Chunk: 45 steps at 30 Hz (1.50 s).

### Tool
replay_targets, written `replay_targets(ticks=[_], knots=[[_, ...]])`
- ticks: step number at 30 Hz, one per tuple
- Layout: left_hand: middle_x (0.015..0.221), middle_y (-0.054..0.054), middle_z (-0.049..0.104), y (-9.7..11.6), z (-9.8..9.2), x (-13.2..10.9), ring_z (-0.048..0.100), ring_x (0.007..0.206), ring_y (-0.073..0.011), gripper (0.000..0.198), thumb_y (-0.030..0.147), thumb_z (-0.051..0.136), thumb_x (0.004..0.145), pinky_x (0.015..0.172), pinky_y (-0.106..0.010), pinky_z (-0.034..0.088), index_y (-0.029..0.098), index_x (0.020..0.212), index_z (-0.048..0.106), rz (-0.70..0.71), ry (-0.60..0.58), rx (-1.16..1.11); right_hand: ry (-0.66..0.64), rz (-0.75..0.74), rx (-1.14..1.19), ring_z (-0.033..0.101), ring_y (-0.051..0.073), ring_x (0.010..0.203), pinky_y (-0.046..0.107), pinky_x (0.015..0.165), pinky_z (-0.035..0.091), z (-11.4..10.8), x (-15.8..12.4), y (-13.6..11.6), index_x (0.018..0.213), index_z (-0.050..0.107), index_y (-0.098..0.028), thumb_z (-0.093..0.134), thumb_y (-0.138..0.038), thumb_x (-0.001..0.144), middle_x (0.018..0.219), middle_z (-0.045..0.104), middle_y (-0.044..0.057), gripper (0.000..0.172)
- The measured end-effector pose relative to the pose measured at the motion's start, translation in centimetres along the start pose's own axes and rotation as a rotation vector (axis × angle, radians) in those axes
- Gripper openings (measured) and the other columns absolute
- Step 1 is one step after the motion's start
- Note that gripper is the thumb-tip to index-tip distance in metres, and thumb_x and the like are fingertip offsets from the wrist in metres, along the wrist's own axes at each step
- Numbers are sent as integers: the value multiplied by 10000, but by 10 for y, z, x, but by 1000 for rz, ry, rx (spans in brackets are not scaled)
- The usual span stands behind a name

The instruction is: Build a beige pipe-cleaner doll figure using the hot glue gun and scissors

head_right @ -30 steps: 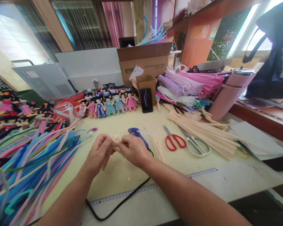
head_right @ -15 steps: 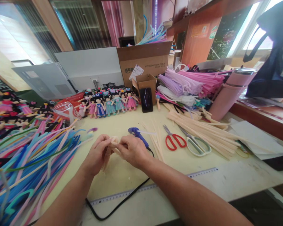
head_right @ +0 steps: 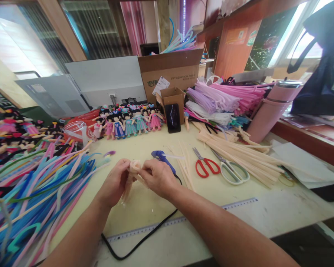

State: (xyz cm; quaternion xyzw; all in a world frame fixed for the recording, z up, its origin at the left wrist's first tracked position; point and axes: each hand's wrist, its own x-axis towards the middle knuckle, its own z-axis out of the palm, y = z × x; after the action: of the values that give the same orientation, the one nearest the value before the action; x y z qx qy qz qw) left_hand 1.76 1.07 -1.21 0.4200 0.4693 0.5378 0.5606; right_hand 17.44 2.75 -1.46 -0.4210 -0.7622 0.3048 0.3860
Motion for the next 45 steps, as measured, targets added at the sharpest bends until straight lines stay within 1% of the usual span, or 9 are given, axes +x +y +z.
replay_targets(ticks=[2, 7, 13, 19, 22, 26, 31, 40, 45], knots=[[603, 58, 534, 1, 0, -1, 502, 589, -109, 261, 400, 648, 761, 593, -238, 424, 199, 704, 491, 2, 7, 20, 4, 2, 1, 401, 98, 556, 247, 533, 268, 0, 0, 0, 609, 509, -185, 620, -269, 857, 587, 476, -39, 284], [618, 72, 531, 6, 4, -4, 487, 571, -99, 339, 396, 740, 664, 574, -227, 412, 210, 732, 465, 21, 39, 58, 22, 1, 15, 405, 95, 556, 242, 530, 276, 1, 0, 2, 609, 516, -184, 615, -286, 859, 584, 494, -36, 288], [698, 74, 584, 5, 1, -6, 529, 624, -105, 357, 421, 700, 738, 657, -242, 451, 236, 921, 455, 101, 32, 146, 3, 62, 70, 394, 95, 539, 241, 518, 268, 3, 0, 4, 626, 511, -190, 612, -324, 860, 563, 476, -46, 288], [755, 49, 586, 8, 0, -8, 565, 696, -136, 347, 381, 666, 764, 703, -280, 474, 229, 991, 453, 167, 30, 280, -12, 84, 49, 401, 101, 544, 243, 520, 274, 1, 2, 7, 624, 532, -189, 599, -332, 865, 557, 473, -44, 288], [767, 48, 565, 10, 1, -8, 555, 703, -138, 332, 327, 654, 744, 705, -280, 468, 228, 1001, 470, 191, 17, 299, -33, 83, 72, 402, 105, 551, 243, 518, 273, 0, 2, 10, 612, 510, -193, 576, -328, 872, 561, 460, -42, 300], [749, 51, 539, 7, 0, -7, 515, 668, -129, 311, 251, 651, 702, 639, -250, 427, 232, 963, 482, 223, 26, 301, -40, 69, 77, 385, 103, 541, 245, 517, 275, 1, 2, 14, 599, 487, -197, 567, -327, 864, 559, 431, -46, 306], [771, 45, 541, 2, -3, -5, 502, 671, -125, 297, 247, 652, 718, 645, -251, 421, 227, 963, 486, 274, 15, 303, -46, 78, 67, 385, 104, 542, 251, 528, 280, 0, 2, 14, 602, 479, -197, 551, -321, 867, 561, 419, -48, 302], [756, 53, 527, 6, -3, -6, 524, 673, -128, 301, 263, 663, 720, 631, -258, 419, 231, 949, 470, 228, 12, 306, -51, 95, 82, 399, 111, 562, 256, 540, 285, 0, 1, 12, 617, 481, -197, 550, -327, 856, 581, 446, -40, 281], [798, 46, 552, 4, -5, -3, 553, 696, -124, 320, 270, 662, 730, 681, -268, 449, 226, 967, 452, 195, -11, 291, -44, 97, 85, 393, 105, 554, 245, 528, 276, 0, 2, 13, 612, 485, -196, 566, -321, 856, 569, 439, -45, 286]])
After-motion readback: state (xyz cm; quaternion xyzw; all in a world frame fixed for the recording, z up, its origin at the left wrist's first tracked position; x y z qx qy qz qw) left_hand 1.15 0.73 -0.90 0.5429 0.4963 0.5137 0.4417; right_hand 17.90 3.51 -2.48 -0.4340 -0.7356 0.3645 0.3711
